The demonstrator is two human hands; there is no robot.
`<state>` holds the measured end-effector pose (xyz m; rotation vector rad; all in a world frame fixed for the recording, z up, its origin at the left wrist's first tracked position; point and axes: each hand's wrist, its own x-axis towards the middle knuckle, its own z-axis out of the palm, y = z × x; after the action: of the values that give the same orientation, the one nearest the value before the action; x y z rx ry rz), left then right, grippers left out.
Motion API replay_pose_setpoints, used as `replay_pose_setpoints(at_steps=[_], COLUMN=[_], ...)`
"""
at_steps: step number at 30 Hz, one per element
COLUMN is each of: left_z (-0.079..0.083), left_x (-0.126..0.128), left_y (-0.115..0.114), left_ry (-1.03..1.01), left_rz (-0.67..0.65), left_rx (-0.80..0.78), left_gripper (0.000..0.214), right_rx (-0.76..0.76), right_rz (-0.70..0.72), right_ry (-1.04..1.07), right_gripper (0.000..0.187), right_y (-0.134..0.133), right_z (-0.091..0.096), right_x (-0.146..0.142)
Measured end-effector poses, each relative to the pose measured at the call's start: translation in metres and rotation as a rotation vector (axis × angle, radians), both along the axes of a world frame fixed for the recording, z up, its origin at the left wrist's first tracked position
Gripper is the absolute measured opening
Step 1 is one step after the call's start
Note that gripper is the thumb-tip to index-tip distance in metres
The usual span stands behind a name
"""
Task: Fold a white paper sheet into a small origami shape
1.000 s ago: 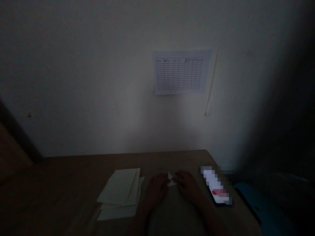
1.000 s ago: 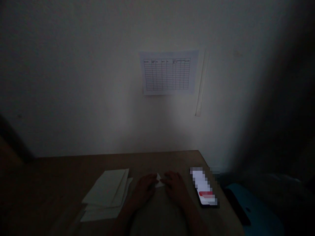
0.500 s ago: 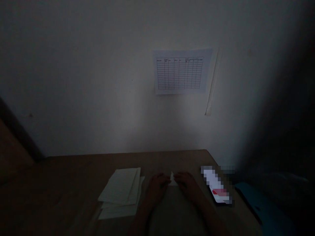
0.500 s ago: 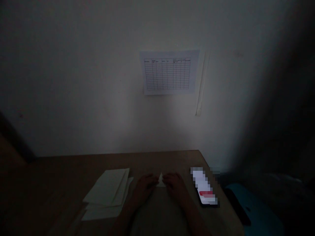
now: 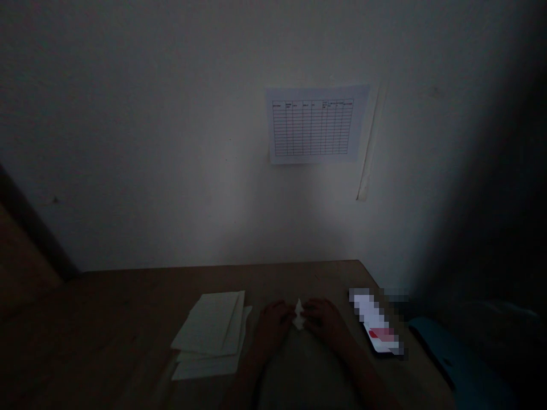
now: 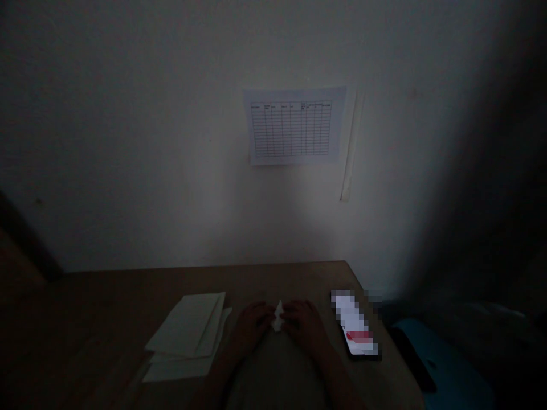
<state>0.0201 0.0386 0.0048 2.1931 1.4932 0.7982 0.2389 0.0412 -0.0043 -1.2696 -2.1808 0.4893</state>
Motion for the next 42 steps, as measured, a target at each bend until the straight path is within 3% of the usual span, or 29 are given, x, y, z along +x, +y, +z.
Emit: replay_pose_setpoints(at_steps=[10,16,22,27,32,36,42], left_z=[0.006,-0.002,-0.012,-0.011,-0.004,-0.004,-0.006], left_x=[-0.002,-0.002,-0.002,0.0,0.001,0.0,0.0], left_y=[-0.003,-0.003,0.001,0.001,-0.001,0.0,0.001], left_ry=[0.042,-0.024,-0.058,-0.062,-0.083,-0.036,0.015], left_rz=[-0.016,0.0,0.097,0.115,0.104,0.049,0.077], left_rx=[-0.03,0.006,0.046,0.043,0.049,0.044,0.04], left_gripper=[0.036,0.035,0.029,0.032,0.039,0.033,0.03], right_rx=[0.033,0.023,0.022,0.099,0.102,0.132,0.132], right_rz=[-0.03,0.006,-0.01,-0.026,-0.102,-0.061,0.039], right_ry=[0.022,0.006,0.031,-0.032,-0.128,-0.147,-0.046], right_gripper=[0.036,0.027,0.04,0.021,0.021,0.026,0.03], right_y=[-0.003,-0.007,-0.008,-0.01,-0.013,-0.016,-0.015], right_z=[-0.003,0.004,-0.001,0.004,0.007,0.006,0.002], right_x=[-0.001,-0.004,-0.007,-0.008,-0.01,-0.011,-0.009])
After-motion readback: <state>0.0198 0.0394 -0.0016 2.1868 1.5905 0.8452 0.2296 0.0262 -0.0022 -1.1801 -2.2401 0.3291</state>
